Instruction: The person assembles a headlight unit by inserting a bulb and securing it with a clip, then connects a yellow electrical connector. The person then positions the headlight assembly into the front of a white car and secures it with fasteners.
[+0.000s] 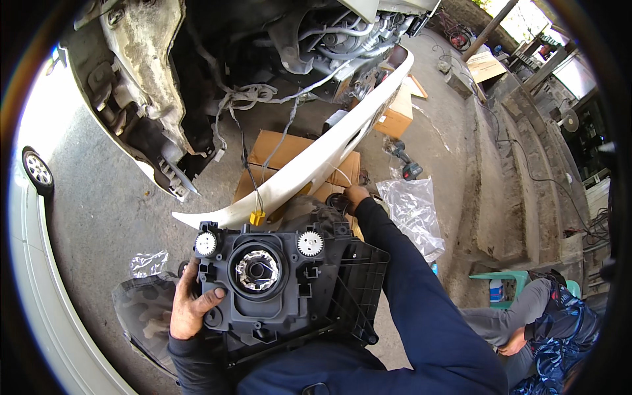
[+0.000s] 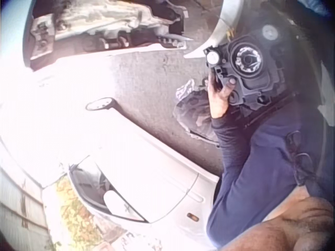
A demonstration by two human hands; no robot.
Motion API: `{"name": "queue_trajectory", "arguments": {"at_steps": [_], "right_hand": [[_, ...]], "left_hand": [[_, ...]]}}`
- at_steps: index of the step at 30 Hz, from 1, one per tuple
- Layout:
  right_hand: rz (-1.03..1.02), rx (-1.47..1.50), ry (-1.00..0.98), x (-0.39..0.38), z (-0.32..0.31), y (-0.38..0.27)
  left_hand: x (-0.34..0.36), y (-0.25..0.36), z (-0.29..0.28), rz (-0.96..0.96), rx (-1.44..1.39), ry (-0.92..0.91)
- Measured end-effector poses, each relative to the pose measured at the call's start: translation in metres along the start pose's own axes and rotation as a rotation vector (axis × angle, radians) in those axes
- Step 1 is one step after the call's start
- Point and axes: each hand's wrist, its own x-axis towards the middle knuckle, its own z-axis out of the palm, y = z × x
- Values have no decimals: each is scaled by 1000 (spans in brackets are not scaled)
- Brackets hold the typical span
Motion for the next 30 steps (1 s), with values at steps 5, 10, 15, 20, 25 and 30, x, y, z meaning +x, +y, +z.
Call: {"name": "queue_trajectory", "arguments": {"at_steps": [5,10,15,20,25,30], "right_hand": [[-16,-63,120,2,-4,-20],[328,144,14,-11,-5,-8],[452,421,134,-27,-6,10],[46,-142,-62,11,14,4],[70,105,86,15,15,-10],[448,1232,-42,-53,-57,-9]], "left_hand": [[-3,1,4,9,-82,7],[-4,4,6,-13,-145,9],[-2,1,4,11,-87,-15],[-2,-5,1,-22,-87,0],[-3,4,6,-28,-56,32],[-2,22,12,1,-112,-74]]}}
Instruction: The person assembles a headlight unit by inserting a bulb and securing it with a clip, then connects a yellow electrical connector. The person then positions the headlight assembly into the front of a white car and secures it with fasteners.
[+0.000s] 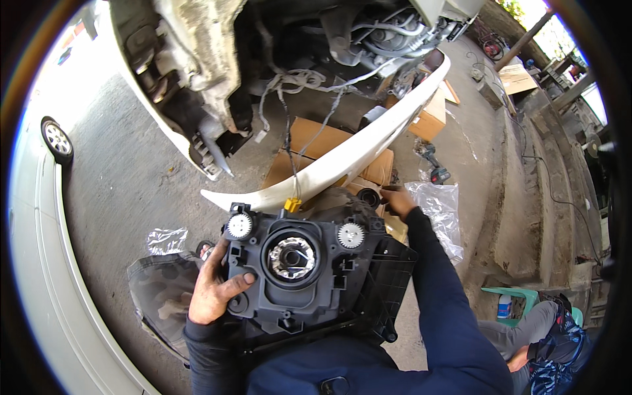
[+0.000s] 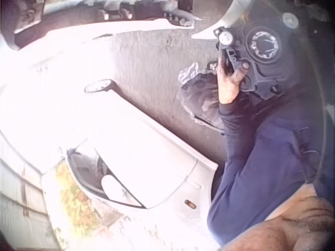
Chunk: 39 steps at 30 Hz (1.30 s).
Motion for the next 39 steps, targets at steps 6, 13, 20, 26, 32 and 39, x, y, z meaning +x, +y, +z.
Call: {"name": "queue_trajectory", "arguments": {"at_steps": [6,13,20,26,32,39], "right_hand": [[-573,344,-12,-152,-64,-100],[-965,-204,-193,-270,2,-175],[-1373,-615,-165,-291,67,-208],[-1268,-683,-8,-286,86,-195],[-1256,-548,195,-279,105,-171],[-1253,-517,241,-274,104,-157]], "left_hand": [[0,9,2,21,75,-30],[-10,23,9,136,101,-34],[-34,33,18,184,223,25],[-28,56,18,142,227,-57],[-53,78,31,273,895,232],[-48,85,57,750,968,153]]}}
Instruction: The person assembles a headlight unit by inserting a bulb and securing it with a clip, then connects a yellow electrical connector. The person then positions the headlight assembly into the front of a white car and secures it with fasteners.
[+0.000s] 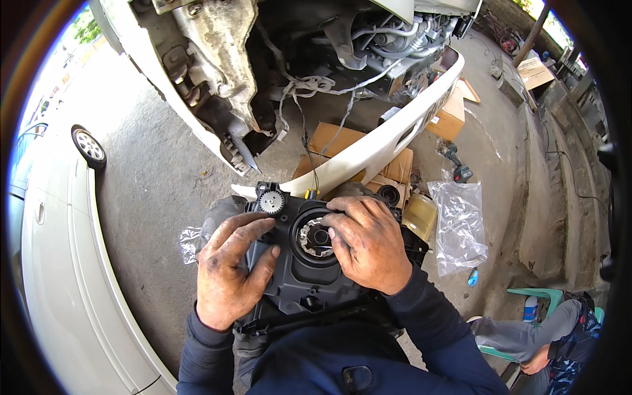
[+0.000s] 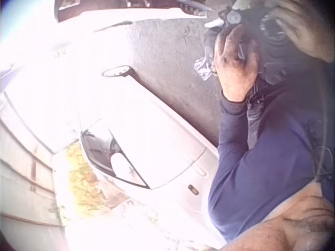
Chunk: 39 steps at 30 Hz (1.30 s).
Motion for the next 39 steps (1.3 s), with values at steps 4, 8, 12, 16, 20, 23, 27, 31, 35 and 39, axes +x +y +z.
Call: {"name": "queue_trajectory", "arguments": {"at_steps": [4,8,12,16,20,23,27,31,35,39], "right_hand": [[8,60,40,3,3,2],[-8,489,-2,11,-32,-5],[-537,1308,-566,8,-96,-16],[-774,1209,-722,2,-113,-48],[-776,1205,-903,16,-118,-49],[-768,1211,-824,20,-112,-58],[-819,1040,-820,20,-99,-59],[-808,1335,-834,29,-85,-50],[-605,1981,-721,43,-86,-18],[12,1978,48,7,-66,-34]], "left_hand": [[7,-2,6,47,21,-44],[6,-9,15,78,69,-79],[3,-22,18,45,-28,-31],[0,-29,16,-61,-70,61],[-4,-34,14,-118,-66,106],[-11,-38,11,-144,-60,113],[-23,-42,8,-193,-60,112],[-31,-42,8,-232,-39,150],[-37,-38,5,-166,-112,185],[-39,-26,-6,-16,-275,195]]}}
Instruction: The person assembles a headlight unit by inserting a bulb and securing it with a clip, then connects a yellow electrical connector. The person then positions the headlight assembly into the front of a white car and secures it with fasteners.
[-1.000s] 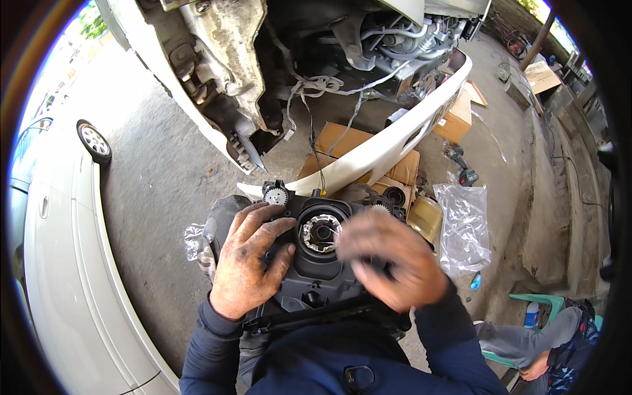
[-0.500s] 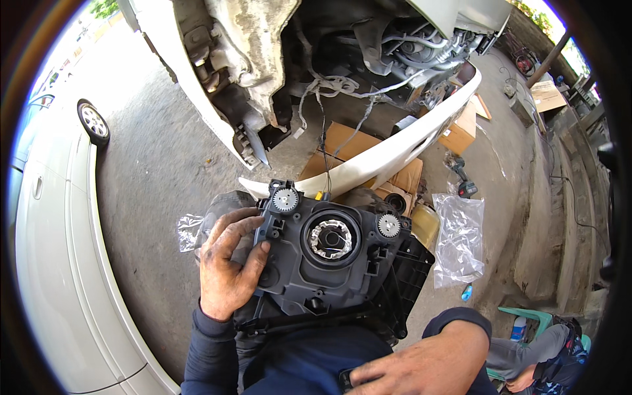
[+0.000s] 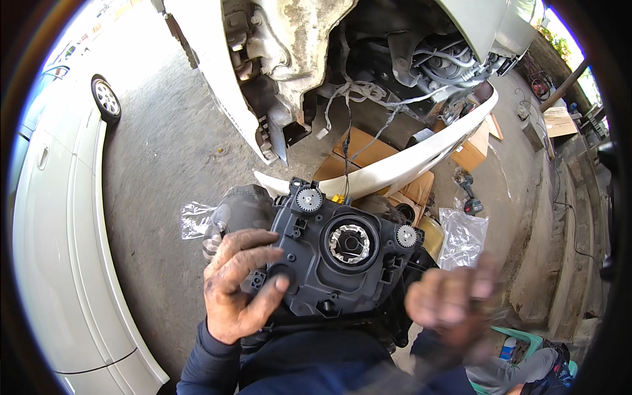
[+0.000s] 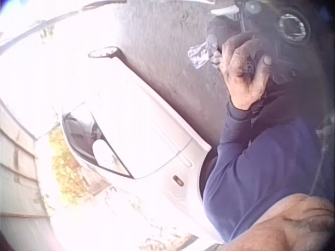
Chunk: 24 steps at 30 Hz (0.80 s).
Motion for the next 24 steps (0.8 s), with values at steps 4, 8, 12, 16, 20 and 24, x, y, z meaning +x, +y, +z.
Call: {"name": "queue_trajectory", "arguments": {"at_steps": [4,8,12,16,20,24], "right_hand": [[213,-464,98,-31,-2,25],[233,-536,128,-41,-7,42],[321,-476,174,-44,-9,49],[420,-715,1,-38,-13,38],[306,-1280,-280,-22,-10,24],[404,-1457,-471,-13,-4,24]], "left_hand": [[2,16,-8,125,-200,-178],[-2,22,-3,144,-10,-238],[-8,20,0,201,136,-246],[-14,23,-8,193,205,-322],[-16,30,-19,162,225,-408],[-16,34,-17,139,243,-482]]}}
